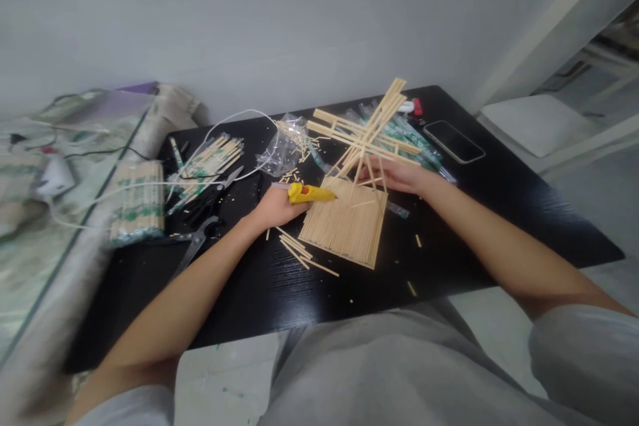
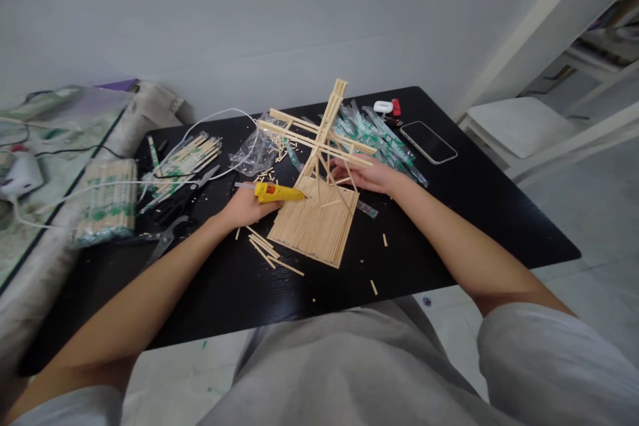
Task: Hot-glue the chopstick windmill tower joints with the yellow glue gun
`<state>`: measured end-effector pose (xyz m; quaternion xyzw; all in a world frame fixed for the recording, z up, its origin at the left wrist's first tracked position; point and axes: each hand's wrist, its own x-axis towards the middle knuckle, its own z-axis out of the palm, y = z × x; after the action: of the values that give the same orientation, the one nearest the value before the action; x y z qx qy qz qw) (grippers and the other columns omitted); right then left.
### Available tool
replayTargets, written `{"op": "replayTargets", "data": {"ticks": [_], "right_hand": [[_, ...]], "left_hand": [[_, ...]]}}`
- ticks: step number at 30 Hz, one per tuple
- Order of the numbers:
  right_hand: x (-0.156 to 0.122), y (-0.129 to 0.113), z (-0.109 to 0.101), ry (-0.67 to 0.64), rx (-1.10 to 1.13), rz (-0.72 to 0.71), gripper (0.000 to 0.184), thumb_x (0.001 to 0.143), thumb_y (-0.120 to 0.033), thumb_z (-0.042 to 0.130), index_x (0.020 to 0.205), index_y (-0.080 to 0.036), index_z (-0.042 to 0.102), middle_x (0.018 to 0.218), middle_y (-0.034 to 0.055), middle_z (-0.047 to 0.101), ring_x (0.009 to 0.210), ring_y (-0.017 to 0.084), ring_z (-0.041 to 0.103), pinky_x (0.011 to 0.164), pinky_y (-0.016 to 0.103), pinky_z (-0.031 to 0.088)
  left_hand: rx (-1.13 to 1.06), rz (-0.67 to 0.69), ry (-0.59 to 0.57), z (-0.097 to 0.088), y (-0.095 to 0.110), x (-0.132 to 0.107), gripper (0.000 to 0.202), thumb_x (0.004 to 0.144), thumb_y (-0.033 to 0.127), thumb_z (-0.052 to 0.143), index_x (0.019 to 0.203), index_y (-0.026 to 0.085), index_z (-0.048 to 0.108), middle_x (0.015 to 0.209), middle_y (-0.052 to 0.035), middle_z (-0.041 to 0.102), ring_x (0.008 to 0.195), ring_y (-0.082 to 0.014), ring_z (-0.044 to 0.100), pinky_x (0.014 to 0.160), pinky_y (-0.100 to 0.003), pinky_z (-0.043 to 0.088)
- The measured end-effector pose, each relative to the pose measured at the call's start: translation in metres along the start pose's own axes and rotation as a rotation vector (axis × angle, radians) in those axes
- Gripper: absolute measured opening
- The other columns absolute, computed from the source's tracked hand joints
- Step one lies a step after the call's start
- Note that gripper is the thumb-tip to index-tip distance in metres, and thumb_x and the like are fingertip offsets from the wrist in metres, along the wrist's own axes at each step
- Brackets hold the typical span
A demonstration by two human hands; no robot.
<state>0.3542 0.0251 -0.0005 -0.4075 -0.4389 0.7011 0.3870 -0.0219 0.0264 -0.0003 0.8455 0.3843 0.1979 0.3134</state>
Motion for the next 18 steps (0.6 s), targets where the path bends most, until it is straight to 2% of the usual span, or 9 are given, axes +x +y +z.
{"op": "replayTargets", "data": {"ticks": [7, 12, 18], "right_hand": [[0.0043, 0.0034, -0.0044, -0.047, 0.028, -0.014, 0.015, 0.117, -0.032, 0.092, 0.113, -0.018, 0.09, 0.101, 0.0096, 0.09, 0.095, 0.021, 0.087, 0.103, 0.036, 0.075], [0.0038, 0.0036, -0.005, -0.076, 0.029, -0.017, 0.014, 0.122, -0.027, 0.084, 0.117, -0.016, 0.09, 0.104, 0.0107, 0.089, 0.099, 0.021, 0.087, 0.104, 0.034, 0.074], [0.0063, 0.0069, -0.0091, -0.073, 0.038, -0.012, 0.011, 0.122, -0.025, 0.084, 0.12, -0.016, 0.089, 0.106, 0.0106, 0.09, 0.101, 0.022, 0.087, 0.108, 0.037, 0.074]], "left_hand": [[0.027, 0.019, 0.002, -0.002, 0.0041, -0.0005, 0.021, 0.099, 0.04, 0.074, 0.088, 0.022, 0.077, 0.084, -0.0038, 0.083, 0.077, -0.0208, 0.077, 0.073, -0.032, 0.06], [0.013, 0.031, 0.013, -0.0024, 0.0047, -0.0015, 0.022, 0.099, 0.041, 0.073, 0.089, 0.022, 0.079, 0.087, -0.0045, 0.086, 0.077, -0.0206, 0.077, 0.071, -0.031, 0.06], [0.048, 0.043, 0.023, -0.0019, 0.0021, 0.0001, 0.021, 0.098, 0.04, 0.074, 0.088, 0.022, 0.08, 0.085, -0.004, 0.085, 0.076, -0.0213, 0.077, 0.073, -0.033, 0.059]]}}
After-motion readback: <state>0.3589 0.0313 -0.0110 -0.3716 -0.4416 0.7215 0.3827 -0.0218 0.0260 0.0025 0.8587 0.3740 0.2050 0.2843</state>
